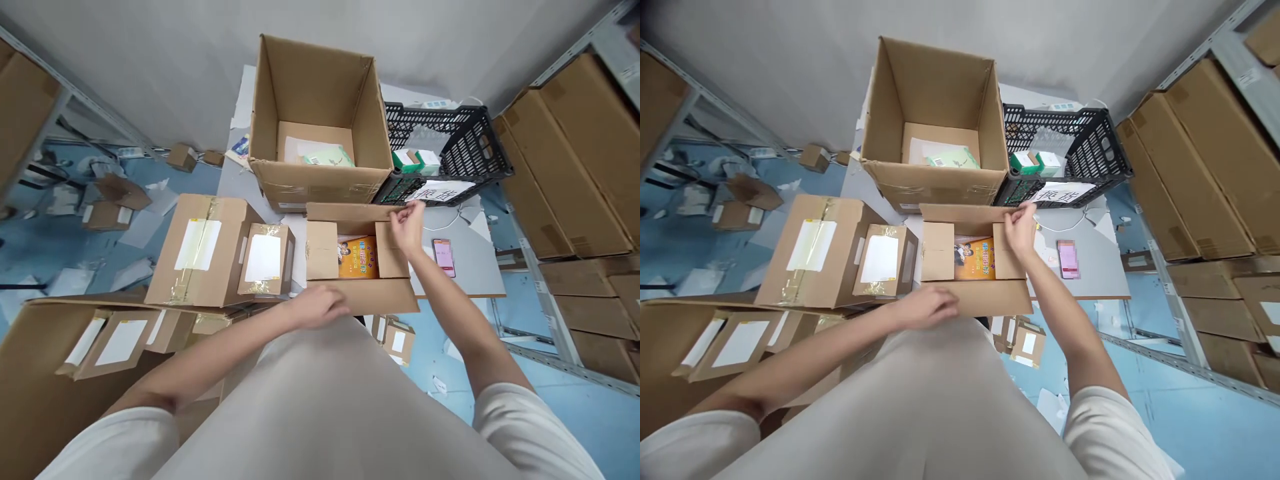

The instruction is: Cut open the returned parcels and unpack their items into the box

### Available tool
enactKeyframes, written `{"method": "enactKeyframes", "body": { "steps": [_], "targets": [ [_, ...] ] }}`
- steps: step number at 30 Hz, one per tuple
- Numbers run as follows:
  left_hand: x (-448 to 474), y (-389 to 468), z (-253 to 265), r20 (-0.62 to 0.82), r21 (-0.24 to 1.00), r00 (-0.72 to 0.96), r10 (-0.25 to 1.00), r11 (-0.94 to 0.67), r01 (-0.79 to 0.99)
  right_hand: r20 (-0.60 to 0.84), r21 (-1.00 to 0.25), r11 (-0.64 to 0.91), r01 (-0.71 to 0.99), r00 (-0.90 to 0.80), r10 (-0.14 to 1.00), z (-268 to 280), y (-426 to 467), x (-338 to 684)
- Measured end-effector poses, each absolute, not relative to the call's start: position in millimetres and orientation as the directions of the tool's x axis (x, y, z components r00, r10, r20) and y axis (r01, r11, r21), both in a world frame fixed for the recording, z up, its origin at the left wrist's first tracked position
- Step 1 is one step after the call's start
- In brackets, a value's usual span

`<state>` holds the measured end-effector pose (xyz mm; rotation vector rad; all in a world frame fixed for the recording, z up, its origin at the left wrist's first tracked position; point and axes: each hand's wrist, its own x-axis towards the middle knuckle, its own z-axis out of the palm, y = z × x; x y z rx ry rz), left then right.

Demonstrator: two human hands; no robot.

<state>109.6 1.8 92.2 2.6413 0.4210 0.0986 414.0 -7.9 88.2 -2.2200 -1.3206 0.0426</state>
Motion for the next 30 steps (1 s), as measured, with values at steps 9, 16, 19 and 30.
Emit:
{"method": "enactKeyframes", "body": {
  "steps": [9,16,19,30],
  "targets": [
    [174.3,47.9,103.9,-0.193,0.113,0.956,0.222,-0.963,0.246,-0.418,0.062,0.342,0.938,-0.286,0.862,109.1,-40.5,362.2],
    [130.6,44.5,99.3,-0.076,0.012,0.691,0.719,-0.692,0.722,-0.216,0.160,-0.199,0.967,0.231,0.949,117.8,-87.5,387.7],
    [122.1,46.8,85.6,-0.259,0.036,0.603,0.755,-0.616,0.787,-0.342,-0.009,-0.308,0.951,0.286,0.895,94.6,-101.1,404.5],
    [101.6,57.4,76.9,-0.324,0.257,0.698,0.639,-0.651,0.715,-0.415,-0.072,-0.227,0.971,0.178,0.892,98.1,-100.6,424.9]
  ]
}}
